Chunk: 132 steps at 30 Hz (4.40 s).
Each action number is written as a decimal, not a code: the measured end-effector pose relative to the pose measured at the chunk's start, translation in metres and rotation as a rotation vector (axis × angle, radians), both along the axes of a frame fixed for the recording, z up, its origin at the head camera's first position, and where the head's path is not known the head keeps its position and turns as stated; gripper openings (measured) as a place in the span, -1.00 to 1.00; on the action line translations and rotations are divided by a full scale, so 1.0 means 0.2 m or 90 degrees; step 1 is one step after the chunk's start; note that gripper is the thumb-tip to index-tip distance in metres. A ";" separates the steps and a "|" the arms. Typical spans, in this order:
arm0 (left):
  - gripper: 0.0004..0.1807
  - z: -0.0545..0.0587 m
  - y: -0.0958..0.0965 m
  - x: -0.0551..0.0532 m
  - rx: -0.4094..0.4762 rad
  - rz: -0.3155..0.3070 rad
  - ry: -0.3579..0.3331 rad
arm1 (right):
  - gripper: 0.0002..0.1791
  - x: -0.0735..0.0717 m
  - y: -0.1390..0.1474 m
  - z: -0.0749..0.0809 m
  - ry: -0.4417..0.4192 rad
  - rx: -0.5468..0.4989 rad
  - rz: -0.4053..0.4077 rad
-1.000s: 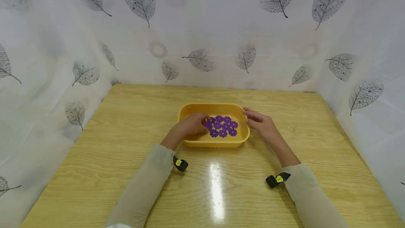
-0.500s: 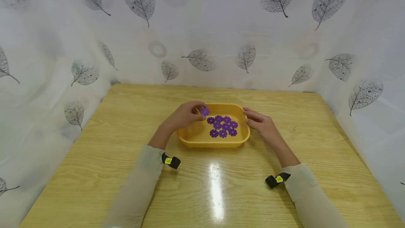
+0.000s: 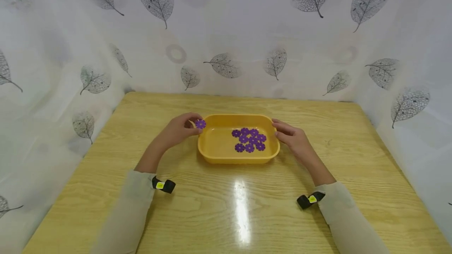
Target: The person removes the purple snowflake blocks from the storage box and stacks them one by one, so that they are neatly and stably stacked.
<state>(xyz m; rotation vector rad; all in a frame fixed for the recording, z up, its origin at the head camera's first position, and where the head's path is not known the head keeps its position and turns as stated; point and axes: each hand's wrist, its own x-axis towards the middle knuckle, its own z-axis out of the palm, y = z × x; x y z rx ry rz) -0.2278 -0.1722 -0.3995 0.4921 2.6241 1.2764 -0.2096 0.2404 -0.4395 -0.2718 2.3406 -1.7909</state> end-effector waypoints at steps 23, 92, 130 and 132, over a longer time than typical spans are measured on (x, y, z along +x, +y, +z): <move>-0.51 -0.18 -0.35 0.11 -0.117 0.047 -0.055 | -0.43 0.01 0.00 0.00 0.011 0.006 -0.006; -0.52 -0.02 0.39 -0.02 0.037 -0.181 -0.057 | -0.47 0.03 0.00 0.02 0.024 0.028 -0.004; -0.71 -0.15 0.60 -0.02 -0.149 -0.195 -0.066 | -0.47 0.04 0.00 0.02 0.016 0.007 0.000; -0.75 -0.15 0.60 -0.01 -0.146 -0.193 -0.064 | -0.46 0.03 0.00 0.02 0.014 0.007 0.000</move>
